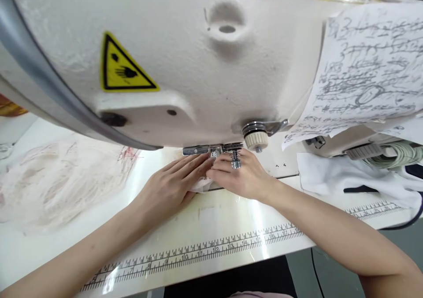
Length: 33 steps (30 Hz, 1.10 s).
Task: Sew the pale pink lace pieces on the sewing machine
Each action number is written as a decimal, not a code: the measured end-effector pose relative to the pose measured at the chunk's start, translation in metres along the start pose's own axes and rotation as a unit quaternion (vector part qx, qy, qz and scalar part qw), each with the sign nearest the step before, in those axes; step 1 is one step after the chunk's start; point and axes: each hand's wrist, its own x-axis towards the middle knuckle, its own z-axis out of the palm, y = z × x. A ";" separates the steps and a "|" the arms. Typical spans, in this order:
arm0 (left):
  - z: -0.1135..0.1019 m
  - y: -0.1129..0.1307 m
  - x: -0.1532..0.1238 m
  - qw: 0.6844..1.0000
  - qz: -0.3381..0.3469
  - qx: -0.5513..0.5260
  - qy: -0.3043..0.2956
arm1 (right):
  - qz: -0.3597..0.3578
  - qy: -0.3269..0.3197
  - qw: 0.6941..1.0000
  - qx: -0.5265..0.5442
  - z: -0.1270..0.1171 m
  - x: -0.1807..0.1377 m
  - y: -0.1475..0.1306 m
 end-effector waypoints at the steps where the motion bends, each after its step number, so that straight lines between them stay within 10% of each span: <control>1: 0.001 -0.001 -0.001 1.000 -0.001 0.000 -0.007 | -0.003 0.000 1.000 -0.003 0.000 0.000 0.000; 33: -0.008 0.003 0.007 0.999 -0.029 -0.001 -0.028 | -0.008 0.019 0.998 -0.061 -0.006 0.000 0.004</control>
